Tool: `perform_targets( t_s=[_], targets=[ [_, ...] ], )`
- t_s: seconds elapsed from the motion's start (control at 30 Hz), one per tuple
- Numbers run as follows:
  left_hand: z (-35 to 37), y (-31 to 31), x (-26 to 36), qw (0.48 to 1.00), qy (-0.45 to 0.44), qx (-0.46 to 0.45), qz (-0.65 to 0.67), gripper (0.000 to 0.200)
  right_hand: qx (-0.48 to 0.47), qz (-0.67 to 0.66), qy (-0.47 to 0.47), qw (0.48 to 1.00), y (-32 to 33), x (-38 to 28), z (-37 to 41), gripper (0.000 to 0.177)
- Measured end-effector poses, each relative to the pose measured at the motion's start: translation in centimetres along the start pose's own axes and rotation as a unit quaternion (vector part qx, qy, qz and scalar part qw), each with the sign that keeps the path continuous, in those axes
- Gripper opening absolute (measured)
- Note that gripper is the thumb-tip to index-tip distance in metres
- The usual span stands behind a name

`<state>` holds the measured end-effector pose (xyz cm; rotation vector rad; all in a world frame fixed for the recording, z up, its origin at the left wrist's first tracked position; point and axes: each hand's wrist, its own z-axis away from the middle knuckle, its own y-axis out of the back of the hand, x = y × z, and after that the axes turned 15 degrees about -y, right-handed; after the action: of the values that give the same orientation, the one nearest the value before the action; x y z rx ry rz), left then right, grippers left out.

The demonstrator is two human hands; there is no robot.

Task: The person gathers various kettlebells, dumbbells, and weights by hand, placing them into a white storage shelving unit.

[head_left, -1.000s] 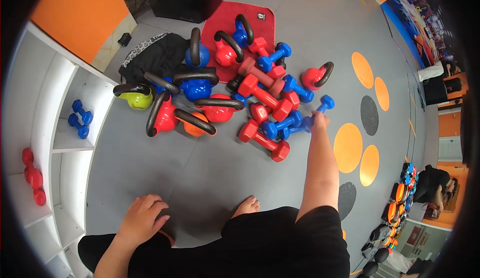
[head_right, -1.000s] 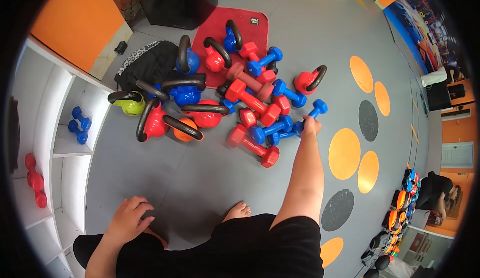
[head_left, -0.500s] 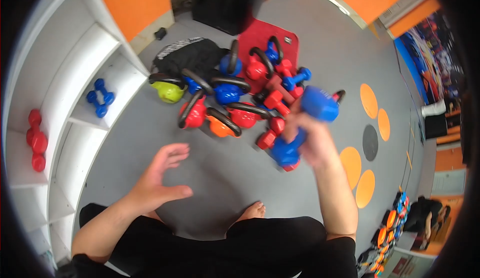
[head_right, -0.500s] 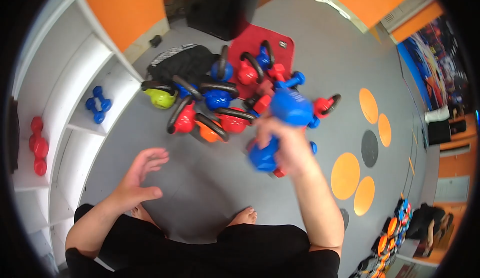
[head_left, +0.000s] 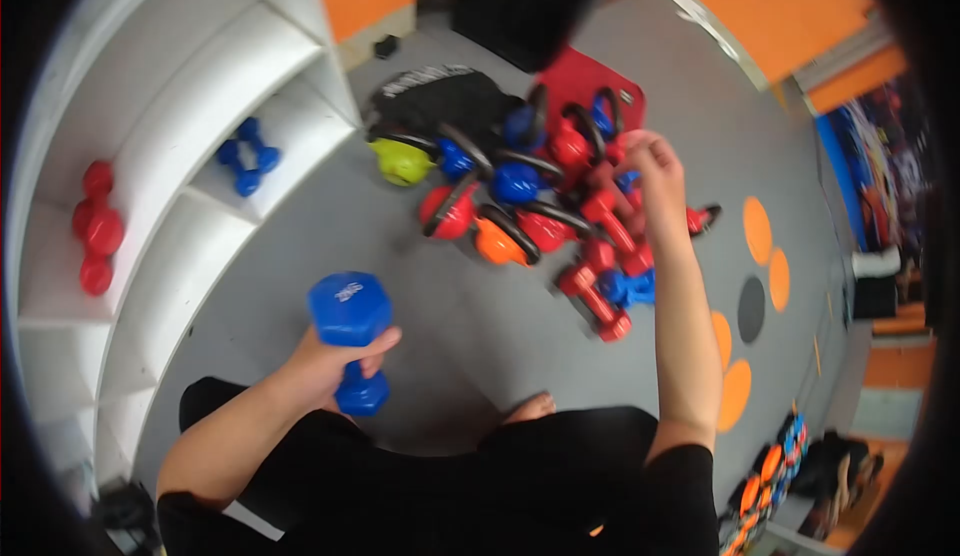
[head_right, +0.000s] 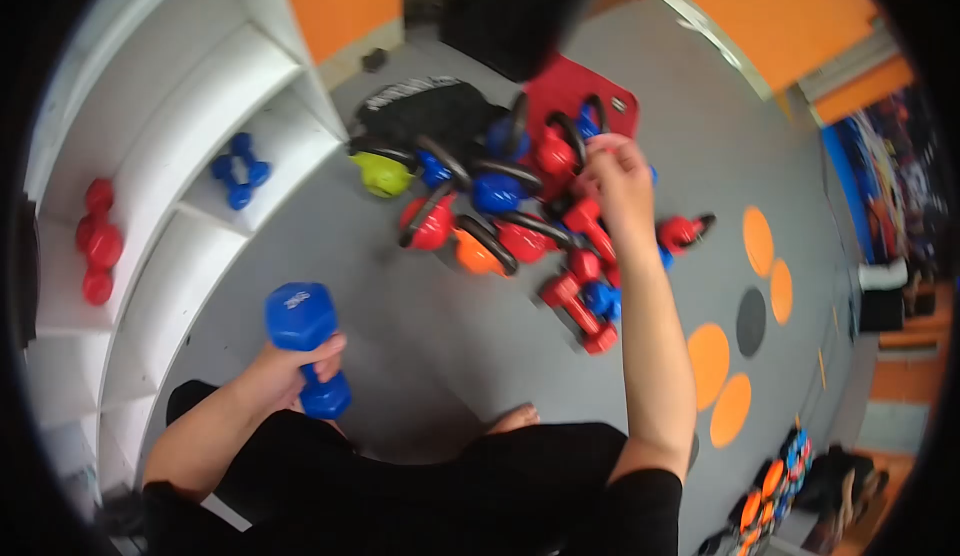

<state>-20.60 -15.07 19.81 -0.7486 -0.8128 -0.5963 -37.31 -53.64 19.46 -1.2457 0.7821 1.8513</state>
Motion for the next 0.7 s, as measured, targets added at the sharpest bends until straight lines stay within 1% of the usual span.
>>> perform_targets(
  t_s=[0.03,0.07,0.1,0.13,0.17,0.2,0.23,0.27,0.3,0.33,0.37,0.4,0.43,0.5,0.53,0.57,0.63,0.67,0.7],
  targets=[
    [0.3,-0.1,0.1,1.000,0.015,-0.024,0.000,0.021,0.133,-0.048,0.036,0.989,3.3,2.0,-2.0,0.018],
    [0.6,-0.1,0.0,1.000,-0.008,-0.024,-0.012,0.020,0.292,-0.029,0.077,0.953,8.7,6.8,-6.2,0.015],
    [0.7,-0.1,-0.1,0.999,-0.034,-0.021,-0.024,0.019,0.307,-0.025,0.079,0.948,17.1,12.4,-9.7,0.015],
    [0.7,-0.1,-0.2,0.999,-0.030,-0.032,-0.023,0.019,0.329,0.041,0.008,0.944,21.9,19.1,-11.7,0.031],
    [0.7,-0.2,-0.3,0.998,-0.038,-0.021,-0.043,0.019,0.370,-0.010,-0.048,0.928,21.8,21.4,-9.4,0.038],
    [0.7,-0.2,-0.5,0.997,-0.045,-0.008,-0.064,0.019,0.336,0.044,-0.189,0.922,24.0,25.6,-8.6,0.057],
    [0.6,-0.3,-0.6,0.997,-0.044,-0.009,-0.066,0.019,0.291,0.044,-0.327,0.898,22.7,24.6,-5.9,0.063],
    [0.4,-0.4,-0.6,0.996,-0.043,-0.001,-0.074,0.019,0.239,0.043,-0.458,0.855,20.9,23.3,-3.9,0.069],
    [0.3,-0.7,-0.7,0.996,-0.043,0.008,-0.081,0.019,0.237,0.043,-0.458,0.856,21.2,24.1,-4.2,0.069],
    [0.2,-0.9,-0.8,0.996,-0.042,0.009,-0.082,0.019,0.262,-0.076,-0.462,0.844,21.1,24.9,-4.4,0.070],
    [0.2,-1.3,-0.9,0.994,-0.037,0.023,-0.097,0.020,0.284,-0.197,-0.461,0.817,21.3,25.6,-4.2,0.072],
    [0.0,-1.6,-0.9,0.992,-0.033,0.036,-0.112,0.020,0.325,-0.223,-0.449,0.802,21.8,26.2,-4.1,0.060],
    [-0.2,-1.8,-1.0,0.992,-0.034,0.032,-0.117,0.020,0.326,-0.228,-0.448,0.801,22.1,26.9,-4.4,0.060],
    [-0.4,-2.1,-1.6,0.993,-0.041,0.042,-0.106,0.021,0.294,-0.160,-0.505,0.795,23.2,28.9,-5.0,0.058],
    [-0.4,-2.3,-1.9,0.992,-0.040,0.035,-0.112,0.021,0.266,-0.173,-0.511,0.799,24.0,28.8,-4.8,0.060],
    [-0.6,-2.5,-2.1,0.992,-0.047,0.042,-0.106,0.022,0.269,-0.182,-0.510,0.797,24.1,29.0,-4.9,0.060],
    [-1.0,-2.9,-2.4,0.992,-0.048,0.042,-0.108,0.022,0.275,-0.088,-0.422,0.860,24.2,30.6,-4.8,0.064],
    [-1.1,-3.2,-2.5,0.992,-0.044,0.047,-0.108,0.022,0.318,-0.047,-0.407,0.855,24.5,31.4,-5.4,0.067],
    [-1.3,-3.3,-2.7,0.992,-0.042,0.053,-0.107,0.023,0.322,-0.052,-0.411,0.851,25.3,32.1,-5.2,0.067]
  ],
)
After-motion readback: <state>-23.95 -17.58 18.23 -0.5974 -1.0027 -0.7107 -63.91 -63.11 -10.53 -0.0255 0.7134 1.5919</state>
